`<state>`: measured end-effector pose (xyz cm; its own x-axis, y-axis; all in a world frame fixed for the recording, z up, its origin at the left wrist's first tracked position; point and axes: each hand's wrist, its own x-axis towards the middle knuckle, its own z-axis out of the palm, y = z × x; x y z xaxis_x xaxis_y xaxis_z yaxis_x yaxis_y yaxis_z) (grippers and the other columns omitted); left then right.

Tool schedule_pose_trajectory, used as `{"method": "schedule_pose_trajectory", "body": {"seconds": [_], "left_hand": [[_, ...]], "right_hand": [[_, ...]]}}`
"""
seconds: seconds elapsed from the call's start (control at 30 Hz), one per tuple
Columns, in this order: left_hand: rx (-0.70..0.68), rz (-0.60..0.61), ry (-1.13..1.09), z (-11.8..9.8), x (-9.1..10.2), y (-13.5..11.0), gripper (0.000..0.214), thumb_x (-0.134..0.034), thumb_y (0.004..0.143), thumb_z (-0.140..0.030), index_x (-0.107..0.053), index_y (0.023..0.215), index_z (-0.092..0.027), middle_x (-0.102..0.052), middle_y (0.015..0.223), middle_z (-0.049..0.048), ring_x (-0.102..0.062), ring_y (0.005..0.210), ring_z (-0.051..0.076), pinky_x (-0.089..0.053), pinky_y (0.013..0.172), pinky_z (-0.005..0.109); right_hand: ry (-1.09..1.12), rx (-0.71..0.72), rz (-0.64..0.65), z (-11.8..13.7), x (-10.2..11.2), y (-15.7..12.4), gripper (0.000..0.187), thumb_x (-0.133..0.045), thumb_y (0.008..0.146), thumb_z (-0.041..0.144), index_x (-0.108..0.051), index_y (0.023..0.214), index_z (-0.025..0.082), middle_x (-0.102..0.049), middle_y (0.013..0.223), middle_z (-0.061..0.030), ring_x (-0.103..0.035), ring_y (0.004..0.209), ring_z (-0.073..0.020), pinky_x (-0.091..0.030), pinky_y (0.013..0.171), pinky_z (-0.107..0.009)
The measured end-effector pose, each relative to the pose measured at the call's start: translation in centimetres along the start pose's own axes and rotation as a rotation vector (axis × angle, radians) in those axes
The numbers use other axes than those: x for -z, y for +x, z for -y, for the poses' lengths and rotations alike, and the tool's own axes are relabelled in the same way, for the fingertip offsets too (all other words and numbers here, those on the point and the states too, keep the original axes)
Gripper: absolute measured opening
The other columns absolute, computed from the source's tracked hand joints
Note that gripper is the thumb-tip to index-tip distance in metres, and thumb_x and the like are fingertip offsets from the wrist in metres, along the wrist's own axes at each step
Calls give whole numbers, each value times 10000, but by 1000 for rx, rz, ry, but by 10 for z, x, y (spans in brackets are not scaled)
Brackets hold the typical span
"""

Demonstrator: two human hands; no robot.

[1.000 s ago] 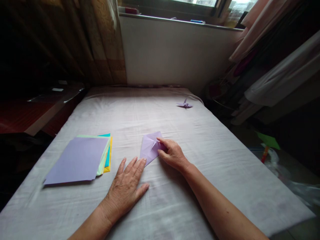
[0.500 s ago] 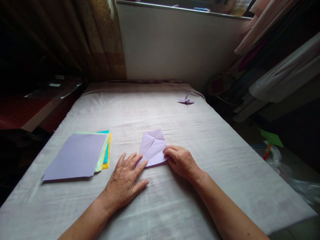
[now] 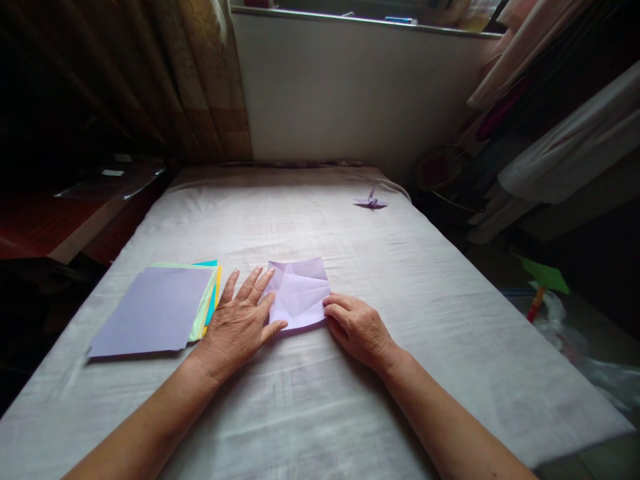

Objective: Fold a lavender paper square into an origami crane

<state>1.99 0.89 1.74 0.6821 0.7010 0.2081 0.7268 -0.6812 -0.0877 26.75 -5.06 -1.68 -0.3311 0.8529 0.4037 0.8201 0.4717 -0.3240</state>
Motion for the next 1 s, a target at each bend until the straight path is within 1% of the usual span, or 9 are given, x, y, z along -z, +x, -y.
{"method": "schedule_pose_trajectory", "body": {"seconds": [0.1, 0.17, 0.23, 0.33, 0.4, 0.6, 0.77, 0.87, 1.0], "left_hand": [[19, 9, 4, 10, -3, -10, 327, -612, 886, -418, -701, 1082, -171, -453, 1493, 133, -352, 1419, 325, -91, 1199, 579], [2, -2, -23, 18, -11, -16, 365, -591, 895, -408, -668, 1172, -184, -478, 1477, 117, -355, 1418, 321, -92, 1198, 578], [-33, -4, -54, 26, -20, -19, 427, -549, 916, -408, -605, 1284, -199, -459, 1493, 110, -335, 1428, 323, -120, 1185, 588], [-119, 56, -118, 36, -31, -21, 437, -474, 959, -378, -523, 1381, -277, -465, 1495, 68, -357, 1416, 310, -160, 1164, 597], [-134, 95, -149, 38, -35, -21, 432, -438, 977, -385, -497, 1400, -316, -487, 1481, 48, -402, 1390, 300, -151, 1158, 606], [-74, 90, -151, 26, -32, -27, 505, -445, 955, -489, -483, 1421, -297, -487, 1479, 75, -391, 1390, 307, -88, 1173, 582], [-59, 122, -119, 14, -27, -31, 773, -521, 805, -737, -486, 1424, -276, -483, 1475, 122, -397, 1376, 346, -78, 1170, 576], [-9, 113, -116, 8, -23, -31, 760, -541, 795, -736, -518, 1397, -273, -507, 1451, 130, -420, 1361, 335, -89, 1172, 570], [29, 75, -120, 2, -20, -28, 666, -569, 812, -689, -575, 1344, -288, -552, 1396, 127, -457, 1324, 326, -130, 1172, 576]], "right_hand": [[-10, 16, -12, -2, 0, -1, 174, -496, 928, 164, -655, 877, 215, -714, 1073, -64, -649, 1030, -197, -512, 915, -322], [-25, 18, -18, -3, 0, -2, 180, -504, 933, 180, -671, 881, 217, -719, 1072, -61, -648, 1050, -205, -512, 925, -334], [-50, 16, -20, -4, 0, -3, 185, -514, 937, 198, -690, 888, 226, -722, 1076, -60, -650, 1063, -210, -512, 935, -347], [-104, 14, -29, -7, -1, -5, 187, -535, 939, 224, -717, 901, 245, -727, 1084, -56, -659, 1059, -219, -519, 932, -359], [-137, 10, -36, -8, -1, -6, 182, -551, 936, 234, -731, 920, 255, -729, 1090, -54, -662, 1060, -235, -530, 917, -376], [-147, -49, -22, -13, -3, -8, 187, -567, 928, 234, -745, 968, 274, -713, 1134, -75, -650, 1076, -238, -527, 916, -394], [-198, -34, -90, -5, -1, -5, 193, -548, 931, 222, -736, 971, 235, -690, 1168, -95, -615, 1088, -249, -501, 939, -398], [-215, -32, -96, 4, -2, -2, 196, -542, 934, 218, -731, 978, 246, -684, 1142, -93, -597, 1038, -244, -487, 901, -386], [-195, -39, -65, 11, -7, 1, 208, -534, 938, 197, -725, 985, 267, -693, 985, -61, -584, 873, -202, -465, 786, -327]]}}
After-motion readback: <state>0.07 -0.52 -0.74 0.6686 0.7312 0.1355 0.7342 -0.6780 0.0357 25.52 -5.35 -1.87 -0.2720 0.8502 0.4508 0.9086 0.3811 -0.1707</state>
